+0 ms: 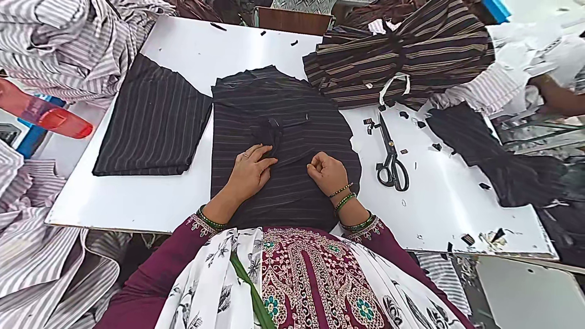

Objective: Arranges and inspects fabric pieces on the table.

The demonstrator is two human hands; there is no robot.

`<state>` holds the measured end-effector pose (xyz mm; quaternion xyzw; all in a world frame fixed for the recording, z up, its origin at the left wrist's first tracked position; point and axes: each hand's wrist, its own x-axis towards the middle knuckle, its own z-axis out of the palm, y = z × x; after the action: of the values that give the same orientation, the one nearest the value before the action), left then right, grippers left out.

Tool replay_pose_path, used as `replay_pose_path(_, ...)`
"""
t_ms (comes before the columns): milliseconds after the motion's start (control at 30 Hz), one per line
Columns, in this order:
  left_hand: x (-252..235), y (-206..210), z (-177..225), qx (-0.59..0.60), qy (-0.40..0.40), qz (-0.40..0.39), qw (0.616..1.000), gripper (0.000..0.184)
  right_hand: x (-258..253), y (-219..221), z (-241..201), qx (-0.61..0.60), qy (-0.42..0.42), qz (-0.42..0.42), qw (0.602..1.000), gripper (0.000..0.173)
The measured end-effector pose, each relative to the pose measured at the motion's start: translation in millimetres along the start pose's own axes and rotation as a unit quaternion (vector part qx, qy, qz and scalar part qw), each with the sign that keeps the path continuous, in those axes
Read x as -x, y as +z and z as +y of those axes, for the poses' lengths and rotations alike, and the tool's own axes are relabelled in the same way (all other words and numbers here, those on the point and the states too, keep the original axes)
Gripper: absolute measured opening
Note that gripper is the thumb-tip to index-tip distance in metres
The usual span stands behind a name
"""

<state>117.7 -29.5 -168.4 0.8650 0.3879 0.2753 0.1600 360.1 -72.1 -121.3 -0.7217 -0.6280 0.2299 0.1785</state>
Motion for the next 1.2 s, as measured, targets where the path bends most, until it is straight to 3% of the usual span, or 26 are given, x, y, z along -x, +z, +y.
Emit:
replay_pose_path(167,0,-1,-4,0.016,-0.001,-0.030,0.999,0.032,-3,9,2,-0.002,-0.043,0.071,0.997,0.058)
replay_pose_path(233,0,-1,-3,0.021,0.002,-0.030,0.999,0.031,-6,10,-1,0.022,-0.067,0.070,0.995,0.049)
replay_pose_path(300,0,-2,-4,0.027,0.001,-0.029,0.999,0.031,-9,12,0,0.008,-0.101,0.096,0.990,0.024)
replay_pose_path(333,0,-2,-4,0.032,-0.002,-0.027,0.999,0.032,-10,14,3,0.000,-0.125,0.118,0.985,0.019)
replay_pose_path(467,-1,-3,-6,0.035,-0.020,-0.027,0.999,0.049,-5,17,13,-0.002,-0.182,0.172,0.968,0.018)
replay_pose_path(600,-1,-4,-4,-0.006,-0.012,-0.066,0.998,0.052,3,12,14,0.029,-0.158,0.105,0.981,0.020)
replay_pose_path(733,-6,-13,20,-0.089,-0.018,-0.215,0.972,0.061,3,8,13,0.030,-0.131,0.064,0.989,0.024)
replay_pose_path(900,-26,-14,51,-0.091,0.018,-0.349,0.933,0.073,-1,5,13,0.010,-0.100,0.049,0.994,0.025)
replay_pose_path(1067,-29,-2,43,-0.070,0.039,-0.334,0.939,0.077,-3,3,21,-0.042,-0.089,0.067,0.993,0.028)
replay_pose_path(1200,-29,-2,42,-0.063,0.036,-0.335,0.940,0.078,5,-20,52,-0.060,-0.088,0.188,0.976,0.027)
